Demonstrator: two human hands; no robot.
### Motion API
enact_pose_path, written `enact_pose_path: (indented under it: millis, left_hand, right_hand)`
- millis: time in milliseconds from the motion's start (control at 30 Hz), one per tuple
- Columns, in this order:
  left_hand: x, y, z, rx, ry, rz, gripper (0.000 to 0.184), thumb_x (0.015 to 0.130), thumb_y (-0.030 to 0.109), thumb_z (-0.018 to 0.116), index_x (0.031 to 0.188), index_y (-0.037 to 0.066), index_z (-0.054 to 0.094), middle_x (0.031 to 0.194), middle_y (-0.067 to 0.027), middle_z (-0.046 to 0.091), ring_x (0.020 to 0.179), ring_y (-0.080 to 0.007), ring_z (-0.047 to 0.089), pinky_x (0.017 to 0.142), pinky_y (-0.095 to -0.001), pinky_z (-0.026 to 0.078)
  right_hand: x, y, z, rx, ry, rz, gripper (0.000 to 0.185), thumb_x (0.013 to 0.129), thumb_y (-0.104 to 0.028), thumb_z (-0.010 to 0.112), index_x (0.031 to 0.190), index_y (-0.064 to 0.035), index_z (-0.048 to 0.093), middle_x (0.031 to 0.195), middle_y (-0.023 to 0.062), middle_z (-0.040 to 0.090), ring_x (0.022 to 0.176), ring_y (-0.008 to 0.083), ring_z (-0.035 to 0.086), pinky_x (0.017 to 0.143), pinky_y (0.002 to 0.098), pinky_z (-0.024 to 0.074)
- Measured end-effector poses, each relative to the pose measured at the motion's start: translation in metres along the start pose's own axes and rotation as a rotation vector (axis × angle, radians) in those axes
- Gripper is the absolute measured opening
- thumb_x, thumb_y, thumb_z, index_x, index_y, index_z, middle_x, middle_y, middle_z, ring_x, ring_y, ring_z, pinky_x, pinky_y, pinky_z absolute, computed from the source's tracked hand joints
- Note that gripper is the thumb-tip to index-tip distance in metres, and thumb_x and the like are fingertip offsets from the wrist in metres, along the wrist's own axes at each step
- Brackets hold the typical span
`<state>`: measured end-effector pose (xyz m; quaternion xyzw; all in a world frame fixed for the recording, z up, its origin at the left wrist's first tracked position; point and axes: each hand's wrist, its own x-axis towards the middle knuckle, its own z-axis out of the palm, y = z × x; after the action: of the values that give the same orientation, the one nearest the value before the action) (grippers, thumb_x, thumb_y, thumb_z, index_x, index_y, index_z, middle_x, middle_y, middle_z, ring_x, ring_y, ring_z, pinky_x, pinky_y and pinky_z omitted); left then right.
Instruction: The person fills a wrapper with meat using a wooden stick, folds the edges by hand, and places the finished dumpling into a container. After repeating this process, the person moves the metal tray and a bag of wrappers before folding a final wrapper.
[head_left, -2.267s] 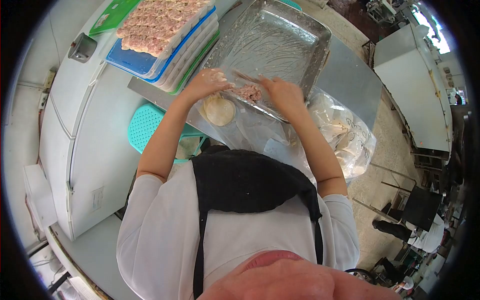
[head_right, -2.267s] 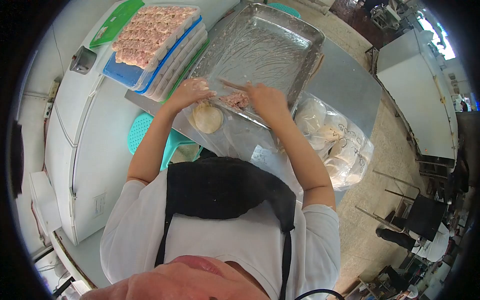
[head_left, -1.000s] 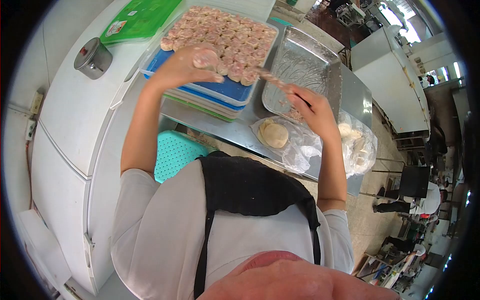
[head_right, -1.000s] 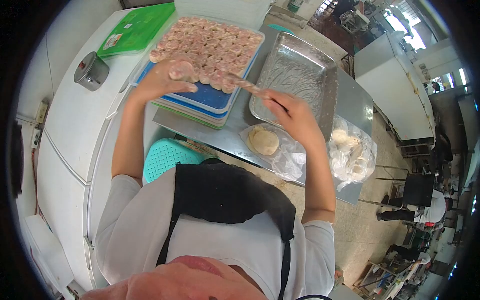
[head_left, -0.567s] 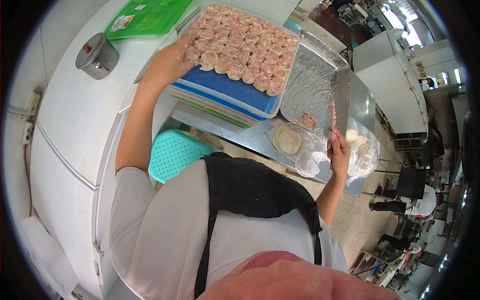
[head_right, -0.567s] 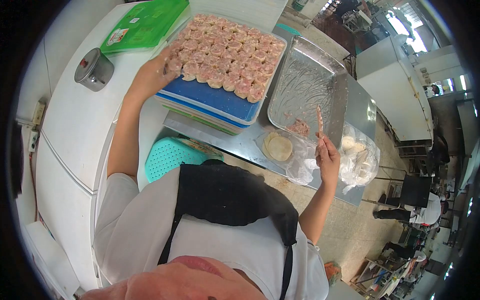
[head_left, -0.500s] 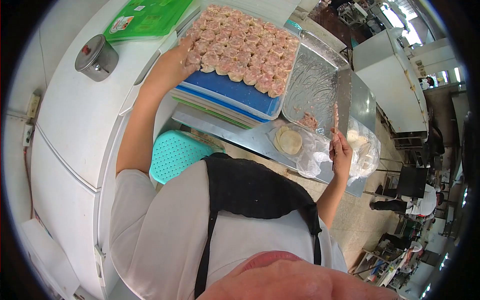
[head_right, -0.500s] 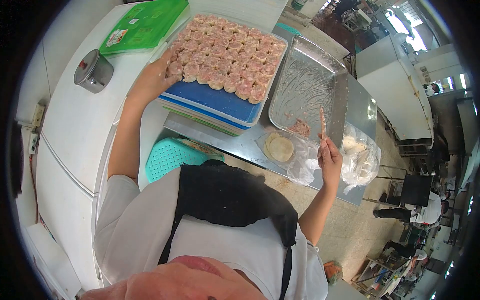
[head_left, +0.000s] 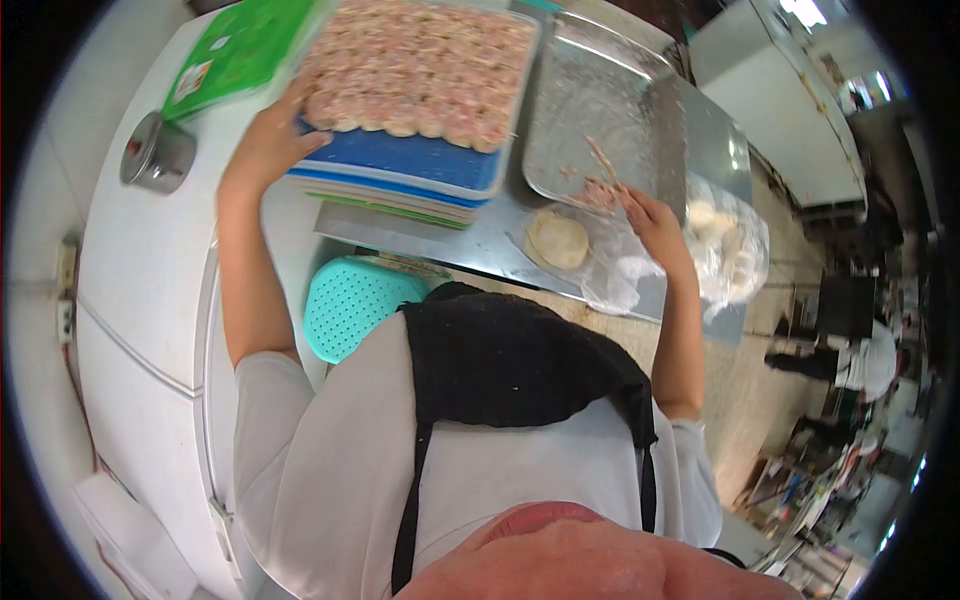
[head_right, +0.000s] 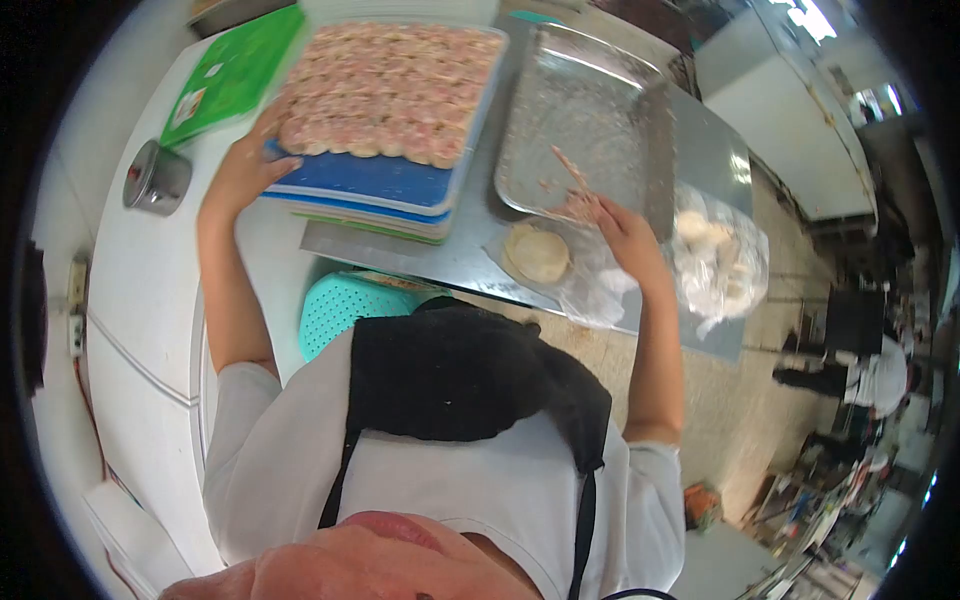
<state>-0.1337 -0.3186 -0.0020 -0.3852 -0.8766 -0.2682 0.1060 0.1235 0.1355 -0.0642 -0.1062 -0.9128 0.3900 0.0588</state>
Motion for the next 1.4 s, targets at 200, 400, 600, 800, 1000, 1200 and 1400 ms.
enact_pose_path:
  millis: [200, 400, 600, 800, 1000, 1200, 1400]
  left_hand:
    - [-0.006, 0.149, -0.002, -0.540, -0.030, -0.184, 0.046, 0.081, 0.008, 0.069, 0.125, 0.004, 0.057, 0.120, -0.0102, 0.062, 0.099, -0.0179, 0.063, 0.085, -0.0322, 0.051]
    - [-0.005, 0.229, 0.167, -0.701, -0.546, 0.072, 0.030, 0.083, 0.014, 0.068, 0.112, 0.007, 0.064, 0.108, -0.0088, 0.065, 0.098, -0.0231, 0.062, 0.086, -0.0328, 0.049]
    - [-0.021, 0.239, 0.278, -0.411, -0.395, 0.126, 0.030, 0.078, 0.014, 0.070, 0.107, 0.010, 0.064, 0.105, -0.0123, 0.060, 0.101, -0.0327, 0.057, 0.089, -0.0398, 0.046]
    - [-0.034, 0.244, 0.297, -0.174, -0.267, 0.053, 0.022, 0.074, 0.015, 0.072, 0.095, 0.008, 0.066, 0.101, -0.0120, 0.056, 0.103, -0.0328, 0.053, 0.088, -0.0399, 0.045]
    - [-0.024, 0.252, 0.287, -0.304, -0.283, -0.046, 0.017, 0.075, 0.017, 0.072, 0.089, 0.008, 0.068, 0.107, -0.0112, 0.059, 0.105, -0.0346, 0.053, 0.089, -0.0403, 0.045]
    - [-0.029, 0.263, 0.300, -0.082, -0.221, 0.036, 0.021, 0.076, 0.018, 0.072, 0.095, 0.010, 0.071, 0.103, -0.0103, 0.062, 0.103, -0.0322, 0.055, 0.091, -0.0406, 0.045]
    - [-0.021, 0.255, 0.285, -0.178, -0.254, -0.101, 0.020, 0.079, 0.018, 0.073, 0.096, 0.009, 0.072, 0.103, -0.0115, 0.066, 0.107, -0.0324, 0.057, 0.094, -0.0404, 0.046]
  right_hand:
    - [0.041, 0.022, -0.083, -0.490, -0.250, 0.069, 0.039, 0.092, -0.038, 0.057, 0.090, -0.0004, 0.068, 0.079, 0.0201, 0.065, 0.077, 0.0372, 0.063, 0.070, 0.0441, 0.0482]
    - [0.082, 0.067, -0.096, -0.787, -0.146, -0.135, 0.033, 0.088, -0.034, 0.060, 0.082, -0.0028, 0.070, 0.078, 0.0169, 0.067, 0.079, 0.0355, 0.065, 0.070, 0.0460, 0.0512]
    - [0.049, 0.079, -0.026, -0.798, -0.328, -0.351, 0.021, 0.080, -0.016, 0.056, 0.079, -0.0009, 0.070, 0.085, 0.0186, 0.069, 0.079, 0.0348, 0.069, 0.066, 0.0448, 0.0545]
    - [0.091, 0.085, -0.053, -0.690, -0.279, -0.383, 0.024, 0.082, -0.018, 0.056, 0.081, 0.0008, 0.070, 0.084, 0.0207, 0.068, 0.082, 0.0363, 0.068, 0.068, 0.0460, 0.0538]
    - [0.071, 0.080, -0.045, -0.592, -0.433, -0.456, 0.025, 0.083, -0.022, 0.056, 0.081, -0.0002, 0.069, 0.079, 0.0208, 0.067, 0.076, 0.0379, 0.067, 0.067, 0.0486, 0.0530]
    - [0.095, 0.110, -0.034, -0.645, -0.277, -0.533, 0.019, 0.081, -0.018, 0.058, 0.082, -0.0039, 0.071, 0.079, 0.0199, 0.068, 0.075, 0.0352, 0.068, 0.064, 0.0476, 0.0531]
    - [0.074, 0.077, -0.069, -0.678, -0.351, -0.564, 0.020, 0.080, -0.017, 0.058, 0.081, -0.0028, 0.072, 0.077, 0.0171, 0.069, 0.074, 0.0333, 0.068, 0.063, 0.0445, 0.0540]
